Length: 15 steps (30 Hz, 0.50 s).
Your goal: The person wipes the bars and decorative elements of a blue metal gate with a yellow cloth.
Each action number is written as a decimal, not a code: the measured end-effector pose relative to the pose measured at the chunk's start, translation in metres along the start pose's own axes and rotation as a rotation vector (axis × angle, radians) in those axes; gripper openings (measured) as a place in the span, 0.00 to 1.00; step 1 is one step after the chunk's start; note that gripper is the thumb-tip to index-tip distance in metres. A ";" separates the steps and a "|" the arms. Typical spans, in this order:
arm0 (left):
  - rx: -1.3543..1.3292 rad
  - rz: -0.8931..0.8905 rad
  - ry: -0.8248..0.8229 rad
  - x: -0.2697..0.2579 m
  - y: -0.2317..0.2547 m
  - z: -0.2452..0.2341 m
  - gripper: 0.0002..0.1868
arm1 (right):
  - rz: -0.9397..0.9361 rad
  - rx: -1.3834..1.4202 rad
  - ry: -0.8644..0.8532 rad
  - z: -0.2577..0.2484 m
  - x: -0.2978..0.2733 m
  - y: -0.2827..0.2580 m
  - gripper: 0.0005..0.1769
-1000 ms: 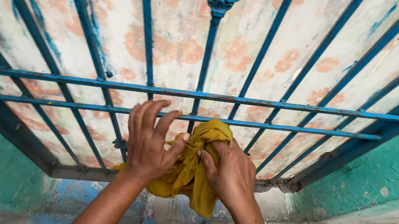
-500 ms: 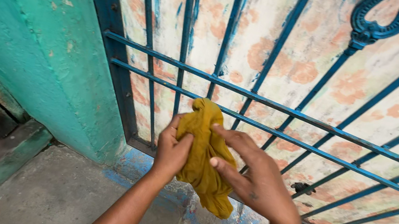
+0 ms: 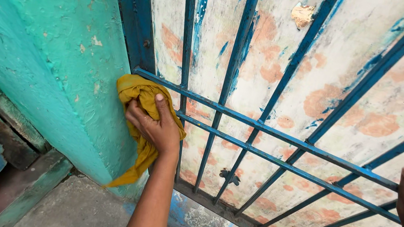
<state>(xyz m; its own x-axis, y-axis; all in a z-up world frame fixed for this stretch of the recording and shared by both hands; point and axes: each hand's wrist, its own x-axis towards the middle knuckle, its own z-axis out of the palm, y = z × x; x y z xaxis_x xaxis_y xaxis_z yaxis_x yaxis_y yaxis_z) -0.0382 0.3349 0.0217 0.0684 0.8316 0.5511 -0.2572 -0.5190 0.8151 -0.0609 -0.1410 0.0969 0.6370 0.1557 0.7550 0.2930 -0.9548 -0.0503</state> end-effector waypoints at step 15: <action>-0.070 -0.149 -0.162 -0.024 0.012 0.011 0.21 | -0.033 0.004 0.208 0.077 -0.033 0.007 0.25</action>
<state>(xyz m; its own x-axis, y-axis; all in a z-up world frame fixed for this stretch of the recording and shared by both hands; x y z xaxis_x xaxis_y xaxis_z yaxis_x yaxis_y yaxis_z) -0.0325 0.3068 0.0205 0.2628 0.8528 0.4513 -0.2985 -0.3730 0.8785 -0.0255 -0.1335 0.0212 0.4663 0.1307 0.8749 0.3139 -0.9491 -0.0255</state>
